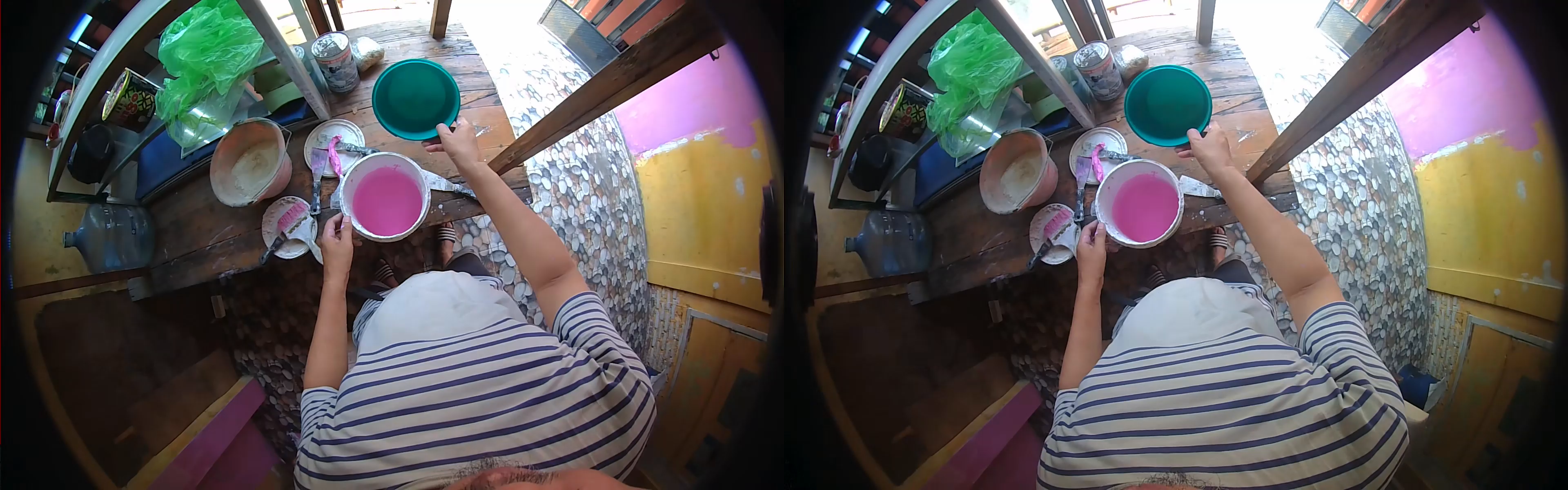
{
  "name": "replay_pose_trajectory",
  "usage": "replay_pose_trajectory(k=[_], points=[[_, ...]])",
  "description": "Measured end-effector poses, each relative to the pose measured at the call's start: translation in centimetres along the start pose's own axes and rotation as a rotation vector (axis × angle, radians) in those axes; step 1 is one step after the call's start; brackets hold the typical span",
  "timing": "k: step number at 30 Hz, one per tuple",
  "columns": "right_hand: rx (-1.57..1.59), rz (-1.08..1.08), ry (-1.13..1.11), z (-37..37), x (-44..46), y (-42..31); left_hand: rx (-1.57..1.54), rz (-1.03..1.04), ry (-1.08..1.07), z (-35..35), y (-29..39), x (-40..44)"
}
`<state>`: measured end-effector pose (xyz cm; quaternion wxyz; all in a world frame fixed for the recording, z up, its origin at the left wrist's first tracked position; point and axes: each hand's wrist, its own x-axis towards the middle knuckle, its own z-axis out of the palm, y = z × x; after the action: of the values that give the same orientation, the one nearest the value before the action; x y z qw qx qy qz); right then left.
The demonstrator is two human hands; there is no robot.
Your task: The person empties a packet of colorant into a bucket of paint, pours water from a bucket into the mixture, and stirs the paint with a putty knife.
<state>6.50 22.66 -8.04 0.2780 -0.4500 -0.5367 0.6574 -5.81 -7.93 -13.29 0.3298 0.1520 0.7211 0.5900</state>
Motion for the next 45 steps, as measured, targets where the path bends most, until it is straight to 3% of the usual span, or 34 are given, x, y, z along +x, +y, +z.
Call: replay_pose_trajectory(k=[6, 40, 45], points=[[0.043, -0.217, -0.037, 0.9, -3.8, -1.3, -0.043, 0.002, -0.027, 0.0, 0.5, 0.0], [0.034, -0.462, 0.052, 3.7, -9.7, 2.8, -0.058, 0.067, -0.077, -0.6, 0.7, 0.3], [-0.075, -0.47, 0.086, 3.8, -10.2, 2.6, -0.076, 0.044, -0.068, -0.6, 1.1, 0.1]])
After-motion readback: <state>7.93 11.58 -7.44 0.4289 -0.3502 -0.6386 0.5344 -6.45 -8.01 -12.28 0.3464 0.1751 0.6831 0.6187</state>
